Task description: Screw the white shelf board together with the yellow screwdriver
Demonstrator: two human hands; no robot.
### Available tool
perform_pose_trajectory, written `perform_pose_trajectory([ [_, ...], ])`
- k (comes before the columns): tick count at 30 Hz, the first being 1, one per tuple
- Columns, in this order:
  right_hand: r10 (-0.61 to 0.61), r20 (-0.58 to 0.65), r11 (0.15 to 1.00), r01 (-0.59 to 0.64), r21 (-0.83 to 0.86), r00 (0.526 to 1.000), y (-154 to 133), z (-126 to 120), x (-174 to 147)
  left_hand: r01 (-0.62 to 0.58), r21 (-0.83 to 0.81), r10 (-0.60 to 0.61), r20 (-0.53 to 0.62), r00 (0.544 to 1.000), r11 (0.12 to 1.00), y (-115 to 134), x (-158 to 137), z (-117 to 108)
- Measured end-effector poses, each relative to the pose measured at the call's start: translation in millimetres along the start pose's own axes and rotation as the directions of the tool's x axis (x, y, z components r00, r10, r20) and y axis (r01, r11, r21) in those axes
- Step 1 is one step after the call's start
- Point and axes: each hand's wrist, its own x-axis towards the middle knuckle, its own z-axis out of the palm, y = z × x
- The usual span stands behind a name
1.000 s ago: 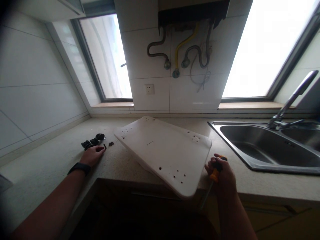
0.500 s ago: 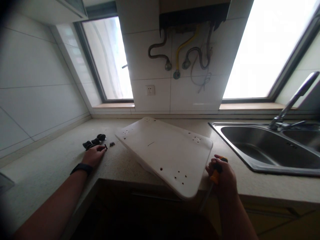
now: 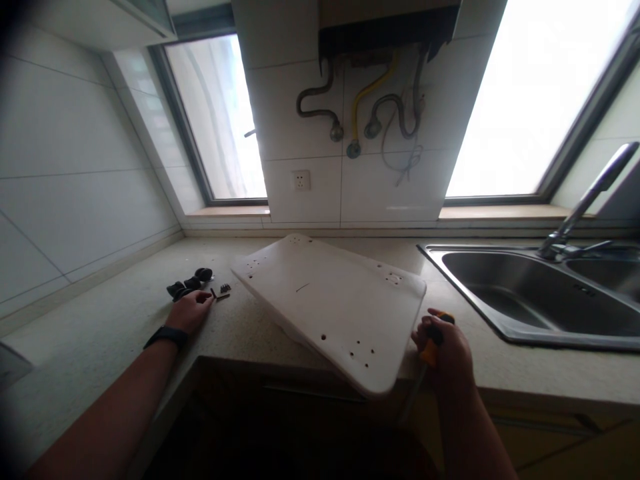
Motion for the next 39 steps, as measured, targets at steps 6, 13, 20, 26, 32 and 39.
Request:
perform_pose_trajectory([
  [6,-0.001,0.007,1.0,0.001,-0.011,1.0,0,0,0,-0.106,0.082,0.106,0.003,0.994,0.991,5,-6,1],
  [13,-0.031,0.024,0.999,0.032,-0.039,0.999,-2,4,-5,-0.191,0.176,0.184,0.054,0.981,0.966,6,-10,5],
  [20,-0.04,0.022,0.997,0.042,-0.062,0.999,-3,4,-7,-0.114,0.169,0.111,0.031,0.993,0.979,-3,-11,-2],
  [26,-0.043,0.033,0.998,0.045,-0.051,0.999,-2,3,-6,-0.143,0.173,0.14,0.029,0.99,0.974,-1,-11,-1],
  [32,-0.033,0.049,0.997,0.036,-0.062,0.998,0,-1,-3,-0.199,0.198,0.19,0.063,0.98,0.96,3,-14,0],
  [39,-0.041,0.07,0.997,0.046,-0.063,0.997,-1,1,-5,-0.129,0.157,0.126,0.033,0.992,0.979,4,-15,-3],
])
